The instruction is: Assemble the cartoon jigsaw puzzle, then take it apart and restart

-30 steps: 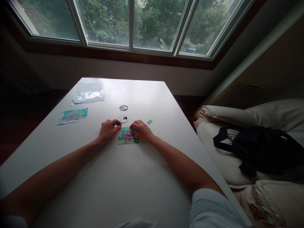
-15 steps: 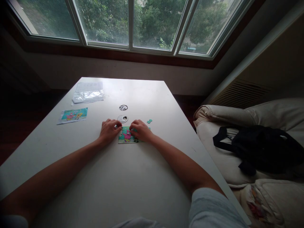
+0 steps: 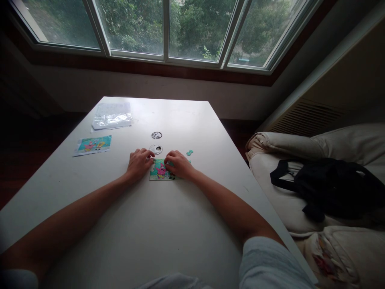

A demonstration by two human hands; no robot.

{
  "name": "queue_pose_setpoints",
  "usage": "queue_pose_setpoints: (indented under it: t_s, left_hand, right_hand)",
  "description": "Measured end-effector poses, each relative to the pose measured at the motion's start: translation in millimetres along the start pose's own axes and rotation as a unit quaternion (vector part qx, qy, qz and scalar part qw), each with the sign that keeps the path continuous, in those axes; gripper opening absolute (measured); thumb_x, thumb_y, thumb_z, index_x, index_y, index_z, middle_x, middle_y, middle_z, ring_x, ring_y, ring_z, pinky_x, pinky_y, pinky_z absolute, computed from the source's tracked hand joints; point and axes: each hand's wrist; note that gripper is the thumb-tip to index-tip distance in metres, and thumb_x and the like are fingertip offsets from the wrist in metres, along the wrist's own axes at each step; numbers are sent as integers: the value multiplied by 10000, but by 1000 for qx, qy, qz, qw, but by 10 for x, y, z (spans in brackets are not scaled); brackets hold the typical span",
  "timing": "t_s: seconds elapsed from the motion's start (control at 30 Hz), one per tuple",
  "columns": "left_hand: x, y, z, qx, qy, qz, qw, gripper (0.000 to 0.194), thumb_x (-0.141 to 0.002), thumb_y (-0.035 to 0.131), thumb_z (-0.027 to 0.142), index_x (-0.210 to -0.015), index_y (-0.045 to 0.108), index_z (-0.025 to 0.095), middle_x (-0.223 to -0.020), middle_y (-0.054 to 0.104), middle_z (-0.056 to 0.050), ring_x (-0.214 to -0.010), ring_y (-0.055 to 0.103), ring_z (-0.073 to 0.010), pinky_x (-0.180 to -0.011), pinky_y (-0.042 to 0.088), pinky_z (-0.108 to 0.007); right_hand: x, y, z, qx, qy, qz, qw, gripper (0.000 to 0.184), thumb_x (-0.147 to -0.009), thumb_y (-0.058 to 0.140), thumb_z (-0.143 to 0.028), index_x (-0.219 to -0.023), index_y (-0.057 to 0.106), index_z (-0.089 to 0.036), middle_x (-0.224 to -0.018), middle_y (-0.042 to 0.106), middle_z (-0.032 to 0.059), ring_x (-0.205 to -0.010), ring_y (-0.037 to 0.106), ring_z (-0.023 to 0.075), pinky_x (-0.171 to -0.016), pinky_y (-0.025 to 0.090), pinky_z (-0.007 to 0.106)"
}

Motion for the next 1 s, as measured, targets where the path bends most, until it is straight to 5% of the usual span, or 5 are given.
queue_pose_setpoints:
  t_s: [0.43, 1.0]
  left_hand:
    - [-72, -149, -168, 73, 130, -84, 985, 133, -888, 627, 231, -951, 726, 293, -1146, 734, -13, -1145, 553, -279, -985, 398, -444]
    - [-68, -86, -176, 60, 106, -50, 991, 136, -888, 643, 277, -984, 740, 270, -1064, 725, -61, -1049, 588, -280, -935, 447, -434]
  right_hand:
    - [3, -7, 8, 0, -4, -9, 1000, 101, -923, 656, -239, -1006, 713, -236, -1121, 653, 87, -1050, 565, 243, -951, 468, 404]
    - [25, -5, -6, 45, -20, -39, 998, 259, -920, 691, -404, -1139, 689, -266, -1260, 634, 105, -1176, 532, 286, -1015, 407, 458]
Point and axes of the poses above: each hand's wrist, its own x-axis away from the middle knuckle, its own y-axis out of the palm, z = x × y
